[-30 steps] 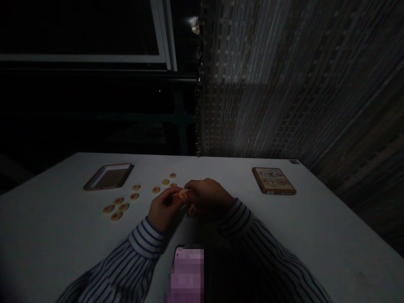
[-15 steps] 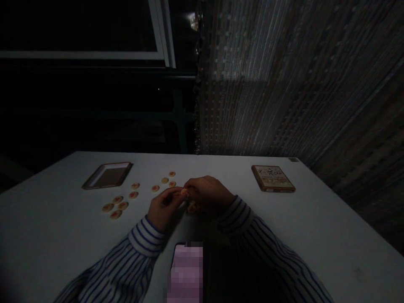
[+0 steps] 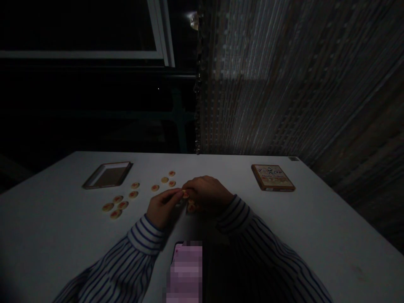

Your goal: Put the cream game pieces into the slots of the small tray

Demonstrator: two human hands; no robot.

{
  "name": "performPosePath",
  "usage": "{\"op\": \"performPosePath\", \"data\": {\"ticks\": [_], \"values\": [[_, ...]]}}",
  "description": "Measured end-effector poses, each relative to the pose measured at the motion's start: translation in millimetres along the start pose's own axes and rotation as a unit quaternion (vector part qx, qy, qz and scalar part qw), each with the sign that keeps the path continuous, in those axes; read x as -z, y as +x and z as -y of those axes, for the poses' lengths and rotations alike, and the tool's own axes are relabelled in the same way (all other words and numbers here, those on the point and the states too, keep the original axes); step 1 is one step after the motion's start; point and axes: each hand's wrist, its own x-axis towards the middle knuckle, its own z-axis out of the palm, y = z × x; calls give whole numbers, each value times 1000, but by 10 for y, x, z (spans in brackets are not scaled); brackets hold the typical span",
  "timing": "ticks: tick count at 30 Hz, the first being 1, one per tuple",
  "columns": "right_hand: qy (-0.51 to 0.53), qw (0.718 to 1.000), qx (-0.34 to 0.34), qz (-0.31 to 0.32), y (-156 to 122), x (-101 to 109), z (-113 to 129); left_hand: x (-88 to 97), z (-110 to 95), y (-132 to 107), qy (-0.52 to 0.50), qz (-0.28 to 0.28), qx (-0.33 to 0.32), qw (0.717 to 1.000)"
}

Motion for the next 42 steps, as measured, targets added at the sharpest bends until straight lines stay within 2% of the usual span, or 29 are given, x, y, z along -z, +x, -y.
{"op": "performPosePath", "data": {"ticks": [13,24,30,42], "values": [[17,999,-47,-8,-11,31,30,13,-13,17,-33,-21,22,999],[15,999,-47,-23,-16,1,3,17,19,18,-59,-27,43,997],[24,998,-60,-9,-17,6,12,11,11,13,-63,-24,60,996],[42,997,-61,-15,-12,13,38,-17,-58,-1,-88,-29,81,992]]}}
